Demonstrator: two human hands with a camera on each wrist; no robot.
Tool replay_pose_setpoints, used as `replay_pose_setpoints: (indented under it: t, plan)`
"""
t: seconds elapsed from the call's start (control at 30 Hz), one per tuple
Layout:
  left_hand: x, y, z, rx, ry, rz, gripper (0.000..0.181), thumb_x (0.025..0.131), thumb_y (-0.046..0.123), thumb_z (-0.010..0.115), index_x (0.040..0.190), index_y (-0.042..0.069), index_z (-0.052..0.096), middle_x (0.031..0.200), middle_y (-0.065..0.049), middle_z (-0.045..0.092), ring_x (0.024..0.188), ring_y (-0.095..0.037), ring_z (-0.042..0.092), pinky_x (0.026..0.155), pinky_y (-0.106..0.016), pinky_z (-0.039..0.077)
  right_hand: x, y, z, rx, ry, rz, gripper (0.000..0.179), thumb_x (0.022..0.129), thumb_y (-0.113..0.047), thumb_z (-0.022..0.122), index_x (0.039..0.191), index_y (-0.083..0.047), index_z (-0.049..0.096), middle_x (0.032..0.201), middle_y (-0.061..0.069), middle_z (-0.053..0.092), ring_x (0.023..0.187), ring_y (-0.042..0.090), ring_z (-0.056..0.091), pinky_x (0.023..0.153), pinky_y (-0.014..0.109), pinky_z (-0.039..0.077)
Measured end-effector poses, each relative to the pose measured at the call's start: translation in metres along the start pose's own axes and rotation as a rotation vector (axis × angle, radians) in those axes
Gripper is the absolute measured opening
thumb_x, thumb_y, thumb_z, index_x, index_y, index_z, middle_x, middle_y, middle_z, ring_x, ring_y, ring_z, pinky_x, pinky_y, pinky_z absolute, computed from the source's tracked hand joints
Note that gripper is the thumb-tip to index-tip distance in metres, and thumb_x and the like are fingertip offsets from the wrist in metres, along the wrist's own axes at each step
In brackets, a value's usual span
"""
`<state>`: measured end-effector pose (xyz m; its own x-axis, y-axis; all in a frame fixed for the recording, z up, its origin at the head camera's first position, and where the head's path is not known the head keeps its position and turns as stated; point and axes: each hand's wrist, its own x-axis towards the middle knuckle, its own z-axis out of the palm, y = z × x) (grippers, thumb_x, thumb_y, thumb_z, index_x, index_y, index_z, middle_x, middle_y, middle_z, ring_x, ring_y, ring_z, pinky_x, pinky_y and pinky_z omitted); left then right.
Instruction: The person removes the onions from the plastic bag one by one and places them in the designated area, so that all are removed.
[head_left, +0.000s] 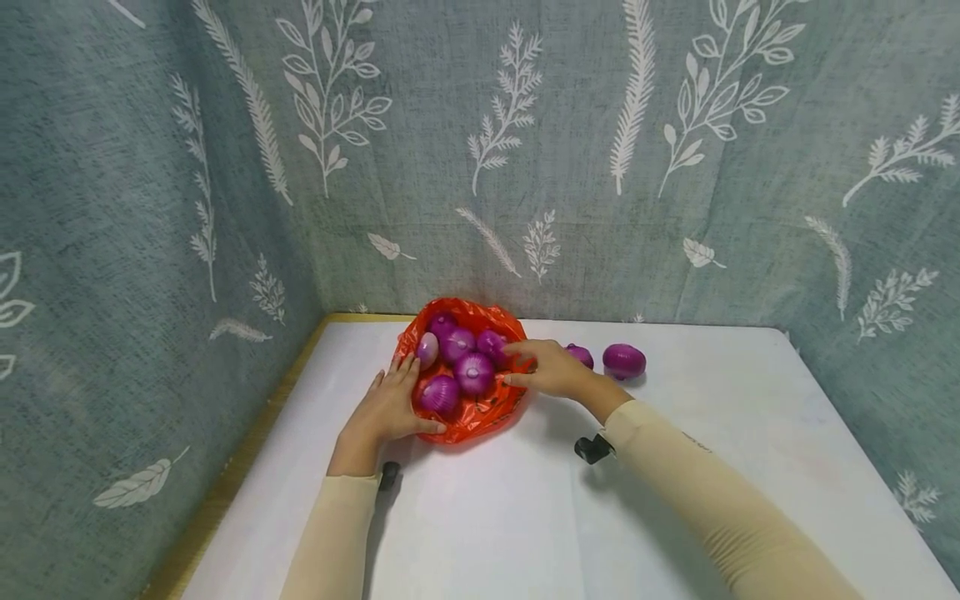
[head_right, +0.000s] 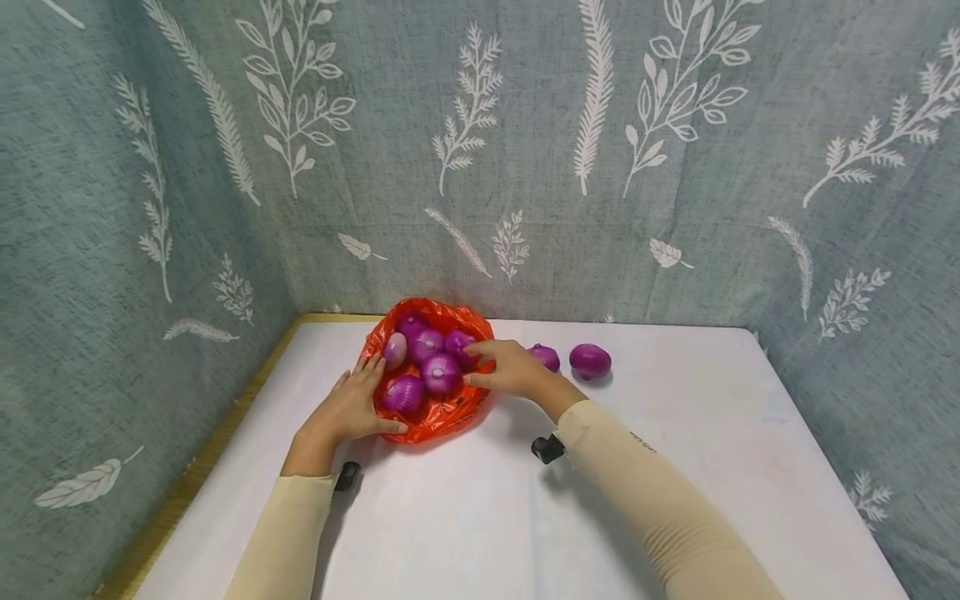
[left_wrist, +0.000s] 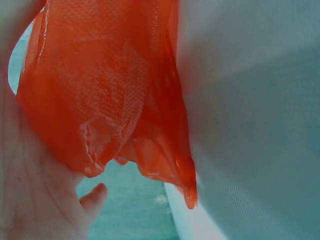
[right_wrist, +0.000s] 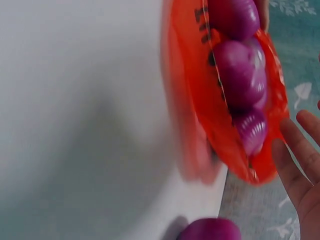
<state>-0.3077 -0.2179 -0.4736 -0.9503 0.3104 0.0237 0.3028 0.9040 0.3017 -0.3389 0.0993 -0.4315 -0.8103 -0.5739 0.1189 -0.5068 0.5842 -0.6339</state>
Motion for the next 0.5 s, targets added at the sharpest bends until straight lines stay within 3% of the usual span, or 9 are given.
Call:
replay_pose_setpoints:
  t: [0.5]
  plan:
    - [-0.001,0.002,0.000,0.016,0.000,-0.018,0.135,0.057,0.078,0.073,0.155,0.004,0.018,0.160,-0.015,0.016,0.147,-0.033,0.006,0.116,-0.054,0.006,0.021,-0.022,0.027,0.057,0.008,-0.068,0.058,0.086,-0.035,0.075,0.135,-0.008,0.058,0.118,0.008,0.066,0.106,0.025,0.063,0.094,0.042,0.049]
